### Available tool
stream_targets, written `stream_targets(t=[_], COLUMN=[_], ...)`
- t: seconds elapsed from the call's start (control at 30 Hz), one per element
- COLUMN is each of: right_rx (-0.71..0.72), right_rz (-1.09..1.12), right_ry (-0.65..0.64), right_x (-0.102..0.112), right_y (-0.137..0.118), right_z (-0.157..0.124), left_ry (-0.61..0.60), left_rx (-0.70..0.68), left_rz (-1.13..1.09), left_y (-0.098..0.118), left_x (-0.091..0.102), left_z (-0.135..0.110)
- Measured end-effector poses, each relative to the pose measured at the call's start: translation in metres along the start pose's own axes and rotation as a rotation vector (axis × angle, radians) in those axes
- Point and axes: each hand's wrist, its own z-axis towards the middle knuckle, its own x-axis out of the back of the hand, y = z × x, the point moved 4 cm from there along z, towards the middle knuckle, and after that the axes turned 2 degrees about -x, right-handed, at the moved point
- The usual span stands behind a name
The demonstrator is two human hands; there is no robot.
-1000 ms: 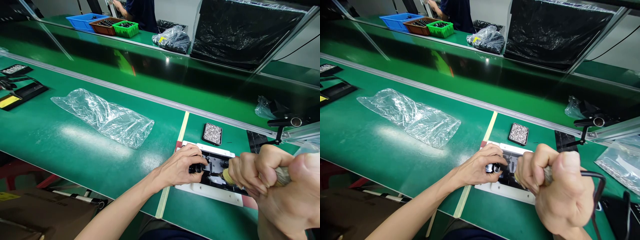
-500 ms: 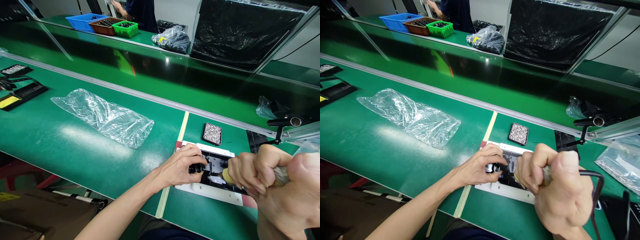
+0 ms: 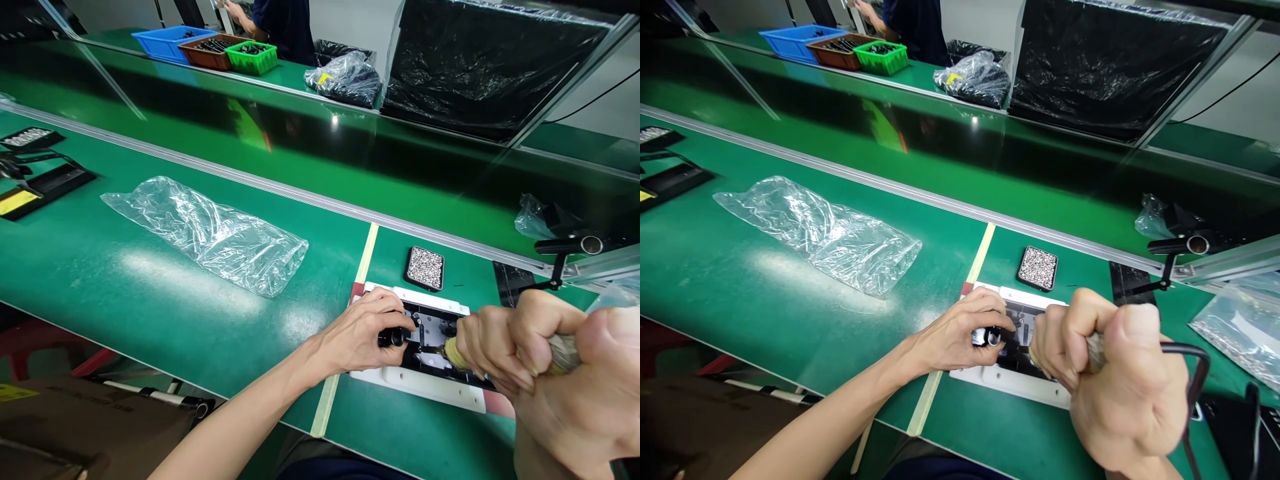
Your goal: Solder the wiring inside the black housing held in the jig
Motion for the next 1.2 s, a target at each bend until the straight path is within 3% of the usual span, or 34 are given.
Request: stream_targets(t=[0.27, 1.2], right_rx=[-0.018, -0.015], right_rz=[0.007, -0.031], right_ry=[-0.063, -0.022], right_x=[0.0029, 0.0007], right_y=[0.0016, -0.001], right_z=[-0.0017, -0.0015], left_ry=[-0.006, 0.003], left_rx=[0.012, -0.006], left_rz=[0.002, 0.005], left_y=[0.0, 0.0004], left_x=[-0.0009, 0.0007], left_z=[-0.0013, -0.0012])
